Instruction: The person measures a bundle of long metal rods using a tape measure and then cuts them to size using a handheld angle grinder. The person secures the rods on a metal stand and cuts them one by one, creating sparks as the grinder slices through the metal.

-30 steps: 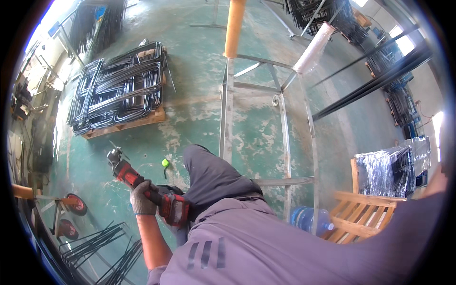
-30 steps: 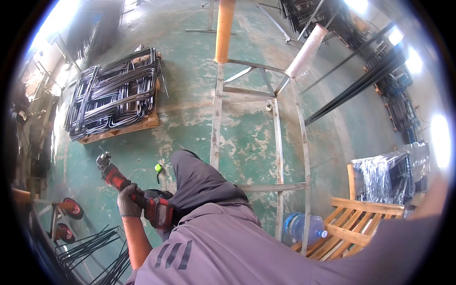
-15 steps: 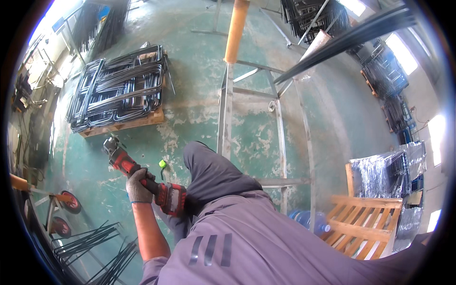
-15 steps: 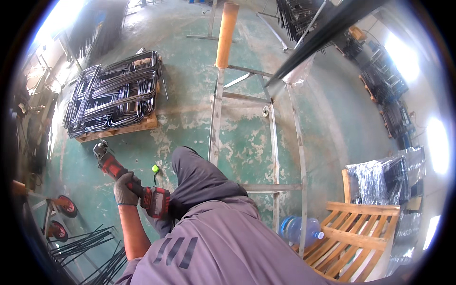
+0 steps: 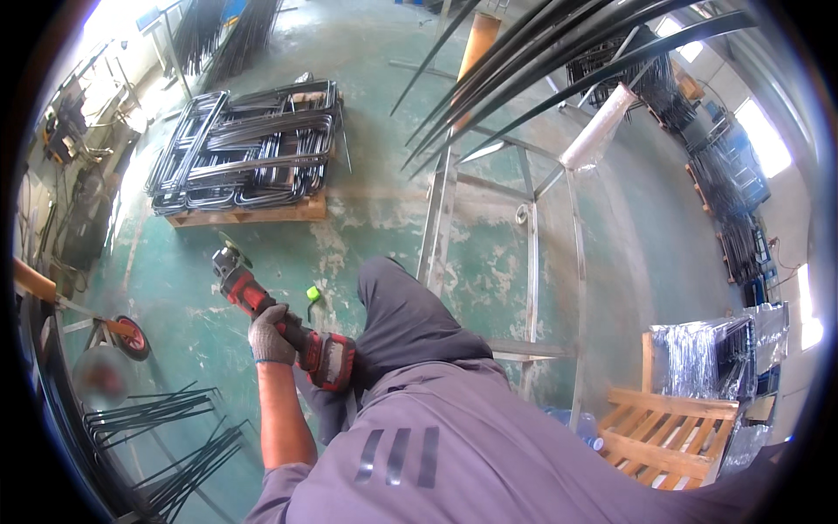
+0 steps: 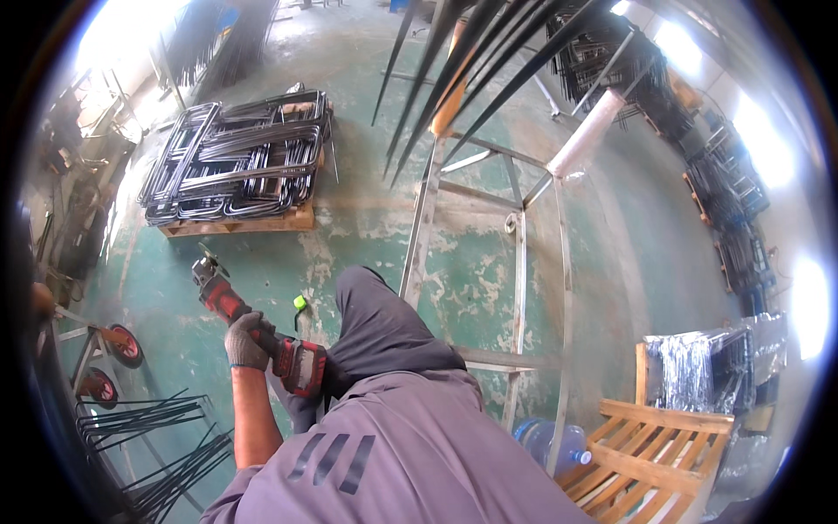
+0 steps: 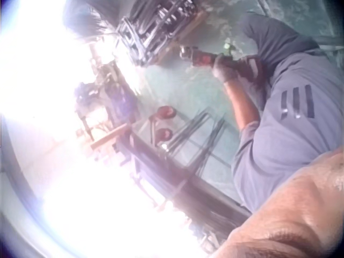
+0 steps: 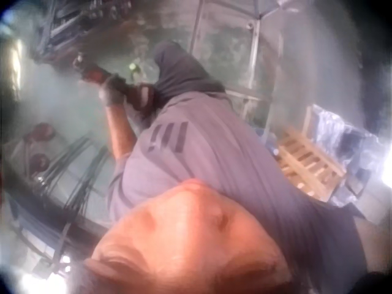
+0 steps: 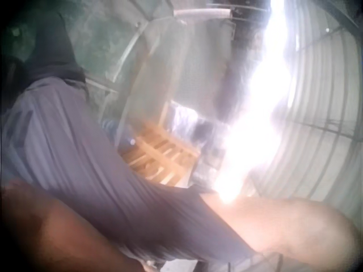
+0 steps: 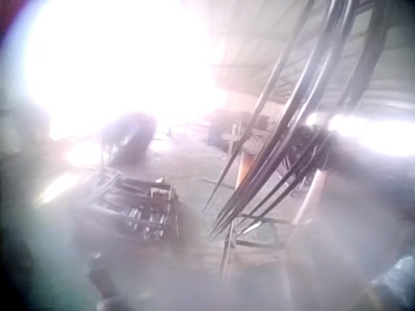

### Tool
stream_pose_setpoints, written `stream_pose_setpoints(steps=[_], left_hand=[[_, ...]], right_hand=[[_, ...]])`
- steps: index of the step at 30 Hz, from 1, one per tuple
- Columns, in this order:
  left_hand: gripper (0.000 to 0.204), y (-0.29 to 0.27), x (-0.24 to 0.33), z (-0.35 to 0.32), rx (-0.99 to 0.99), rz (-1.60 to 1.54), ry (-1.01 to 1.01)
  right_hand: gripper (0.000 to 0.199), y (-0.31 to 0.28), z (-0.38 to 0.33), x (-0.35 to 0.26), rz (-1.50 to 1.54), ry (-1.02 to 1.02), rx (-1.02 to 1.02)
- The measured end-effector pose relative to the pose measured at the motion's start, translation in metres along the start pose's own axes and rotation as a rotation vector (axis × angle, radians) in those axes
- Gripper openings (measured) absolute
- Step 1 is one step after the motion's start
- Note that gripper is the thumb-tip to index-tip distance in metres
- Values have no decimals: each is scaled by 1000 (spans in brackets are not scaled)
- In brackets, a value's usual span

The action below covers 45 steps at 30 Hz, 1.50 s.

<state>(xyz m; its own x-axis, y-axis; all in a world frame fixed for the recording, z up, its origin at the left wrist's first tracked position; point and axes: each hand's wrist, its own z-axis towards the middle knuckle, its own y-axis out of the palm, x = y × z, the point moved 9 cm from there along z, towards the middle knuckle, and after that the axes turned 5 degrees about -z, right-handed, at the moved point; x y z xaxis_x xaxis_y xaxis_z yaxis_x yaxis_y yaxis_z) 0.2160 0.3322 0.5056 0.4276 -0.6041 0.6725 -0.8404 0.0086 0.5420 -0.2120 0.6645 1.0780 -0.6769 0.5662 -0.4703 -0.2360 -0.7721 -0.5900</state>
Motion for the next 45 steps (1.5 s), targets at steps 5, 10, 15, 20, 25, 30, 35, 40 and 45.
stream_pose_setpoints(steps=[5, 10, 15, 20, 25, 30, 35, 40, 45], left_hand=[[22, -9, -2, 9, 58, -12, 22], [22, 14, -6, -10, 5, 97, 38], [25, -3, -2, -7, 51, 20, 63], [24, -16, 3, -16, 95, -111, 83], [23, -44, 12, -31, 194, -168, 123], [15, -73, 15, -29, 252, -222, 83], [12, -76, 38, -8, 268, -203, 76], [18, -46, 97, -13, 290, -116, 151], [29, -39, 165, -74, 290, -89, 292]], right_hand=[[34, 6, 1, -9, 41, -17, -16], [34, 6, 3, -8, 47, -6, -20], [34, 11, 2, -19, 89, -22, -30], [33, 18, 3, -30, 122, -34, -48], [33, 31, 8, -50, 158, -49, -61], [33, 49, 20, -75, 181, -63, -73], [32, 82, 50, -116, 206, -98, -75], [32, 122, 80, -175, 243, -129, -111], [32, 137, 122, -245, 315, -159, -165]])
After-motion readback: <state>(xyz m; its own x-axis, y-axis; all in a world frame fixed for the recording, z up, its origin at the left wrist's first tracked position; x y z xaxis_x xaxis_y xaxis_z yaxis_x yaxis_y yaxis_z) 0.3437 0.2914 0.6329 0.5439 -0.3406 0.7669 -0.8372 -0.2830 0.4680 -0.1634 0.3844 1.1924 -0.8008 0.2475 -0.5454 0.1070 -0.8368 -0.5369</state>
